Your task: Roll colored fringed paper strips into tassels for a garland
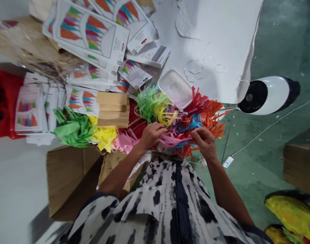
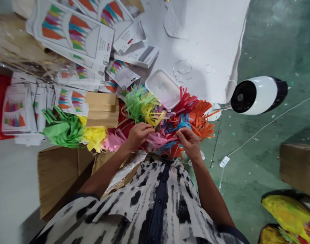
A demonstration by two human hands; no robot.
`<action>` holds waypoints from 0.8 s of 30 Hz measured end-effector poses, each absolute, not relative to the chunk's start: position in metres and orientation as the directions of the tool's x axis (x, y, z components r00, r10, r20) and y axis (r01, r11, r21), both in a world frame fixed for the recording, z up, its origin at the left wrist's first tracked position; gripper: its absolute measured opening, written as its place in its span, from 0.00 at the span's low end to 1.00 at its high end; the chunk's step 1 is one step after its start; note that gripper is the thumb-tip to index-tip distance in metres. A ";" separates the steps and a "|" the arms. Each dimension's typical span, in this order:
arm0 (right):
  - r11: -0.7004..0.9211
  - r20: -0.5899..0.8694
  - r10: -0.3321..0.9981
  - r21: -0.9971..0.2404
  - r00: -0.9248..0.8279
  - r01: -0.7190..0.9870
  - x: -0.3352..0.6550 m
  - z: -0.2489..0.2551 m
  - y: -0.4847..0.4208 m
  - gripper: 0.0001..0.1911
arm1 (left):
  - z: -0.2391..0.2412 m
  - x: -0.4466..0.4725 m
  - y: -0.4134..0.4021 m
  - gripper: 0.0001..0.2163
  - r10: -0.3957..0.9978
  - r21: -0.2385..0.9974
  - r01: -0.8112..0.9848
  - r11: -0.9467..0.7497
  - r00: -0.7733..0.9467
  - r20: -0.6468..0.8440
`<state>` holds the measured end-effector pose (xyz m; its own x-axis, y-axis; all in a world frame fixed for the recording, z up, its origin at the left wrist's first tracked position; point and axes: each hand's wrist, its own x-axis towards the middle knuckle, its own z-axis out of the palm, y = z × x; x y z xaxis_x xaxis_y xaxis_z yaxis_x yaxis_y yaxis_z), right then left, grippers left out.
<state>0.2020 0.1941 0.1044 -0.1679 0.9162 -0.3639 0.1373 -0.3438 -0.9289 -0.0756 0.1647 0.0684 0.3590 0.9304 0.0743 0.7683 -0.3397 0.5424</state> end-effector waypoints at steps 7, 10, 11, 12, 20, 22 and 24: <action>0.052 -0.156 0.922 -0.858 -0.356 0.511 0.211 0.116 0.213 0.10 | 0.054 -0.081 0.191 0.07 0.894 0.356 0.831 -0.427 0.447 0.028; 0.171 -0.089 0.942 -0.701 -0.323 0.692 0.219 0.121 0.217 0.08 | 0.056 -0.081 0.195 0.09 0.903 0.346 0.839 -0.421 0.423 0.072; 0.183 -0.060 0.957 -0.638 -0.285 0.748 0.220 0.123 0.218 0.07 | 0.061 -0.082 0.196 0.09 0.907 0.347 0.840 -0.417 0.408 0.104; 0.185 -0.029 0.967 -0.600 -0.252 0.778 0.220 0.124 0.218 0.07 | 0.067 -0.081 0.197 0.09 0.911 0.356 0.838 -0.413 0.387 0.143; -0.317 -0.338 0.926 -0.938 -0.166 0.140 0.187 0.125 0.209 0.13 | 0.123 -0.051 0.216 0.04 0.960 0.730 0.635 -0.254 0.071 0.273; -0.388 -0.393 0.902 -0.920 -0.178 0.061 0.180 0.122 0.207 0.15 | 0.121 -0.041 0.220 0.04 0.970 0.801 0.560 -0.214 0.024 0.242; -0.395 -0.402 0.895 -0.916 -0.193 0.072 0.174 0.120 0.205 0.16 | 0.115 -0.031 0.221 0.04 0.980 0.848 0.499 -0.176 0.004 0.201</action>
